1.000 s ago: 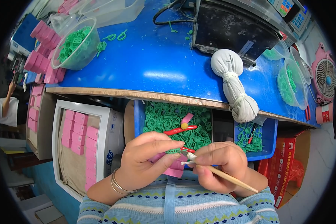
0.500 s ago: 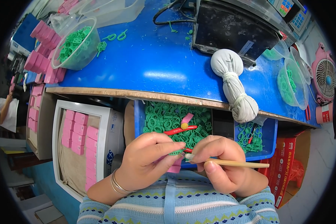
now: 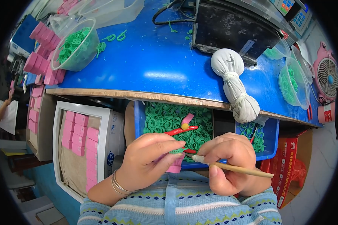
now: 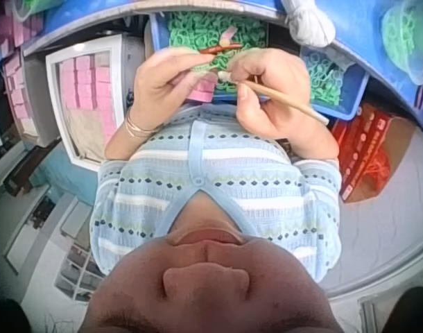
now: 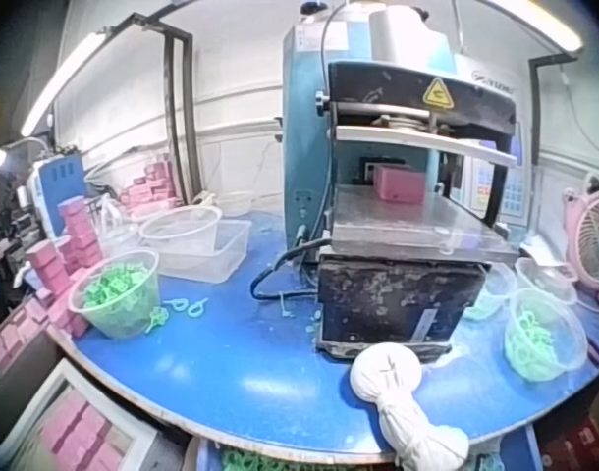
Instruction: The person inserts small plastic components and sprues into pink silicone molds, using pliers and a brush for assembly.
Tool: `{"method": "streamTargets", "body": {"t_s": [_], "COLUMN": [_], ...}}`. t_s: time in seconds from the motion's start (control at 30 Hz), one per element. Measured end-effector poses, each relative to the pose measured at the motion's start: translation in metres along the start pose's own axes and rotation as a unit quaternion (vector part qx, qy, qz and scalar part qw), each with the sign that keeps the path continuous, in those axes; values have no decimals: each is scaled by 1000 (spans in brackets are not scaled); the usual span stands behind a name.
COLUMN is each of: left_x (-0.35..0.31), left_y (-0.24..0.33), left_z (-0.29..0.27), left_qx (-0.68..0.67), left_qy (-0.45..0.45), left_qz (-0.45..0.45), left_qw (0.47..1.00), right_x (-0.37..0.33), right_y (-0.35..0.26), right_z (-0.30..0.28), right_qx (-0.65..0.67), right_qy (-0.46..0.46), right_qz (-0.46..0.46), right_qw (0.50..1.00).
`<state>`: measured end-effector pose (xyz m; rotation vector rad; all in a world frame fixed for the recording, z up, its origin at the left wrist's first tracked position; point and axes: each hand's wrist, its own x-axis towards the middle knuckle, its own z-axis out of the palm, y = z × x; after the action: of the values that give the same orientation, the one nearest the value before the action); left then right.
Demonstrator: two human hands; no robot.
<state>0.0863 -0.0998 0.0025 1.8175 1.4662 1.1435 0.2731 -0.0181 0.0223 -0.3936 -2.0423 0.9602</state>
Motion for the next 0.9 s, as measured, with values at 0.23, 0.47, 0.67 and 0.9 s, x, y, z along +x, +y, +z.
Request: {"method": "streamTargets", "body": {"t_s": [0.23, 0.47, 0.67, 0.9], "left_x": [-1, 1, 0, -1], "left_y": [1, 0, -2, -2], "left_z": [0, 1, 1, 1], "left_qx": [-12, -12, -6, -7], "left_qy": [-3, -7, -4, 0], "left_qz": [-17, -5, 5, -2], "left_qw": [1000, 1000, 1000, 1000], "right_x": [4, 4, 3, 1], "right_y": [-1, -1, 1, 5], "right_z": [-2, -1, 0, 2], "right_qx": [-26, -35, -29, 32], "right_qy": [-22, -19, -27, -36], "right_qz": [-12, -9, -5, 14], "right_qw": [999, 999, 999, 999]}}
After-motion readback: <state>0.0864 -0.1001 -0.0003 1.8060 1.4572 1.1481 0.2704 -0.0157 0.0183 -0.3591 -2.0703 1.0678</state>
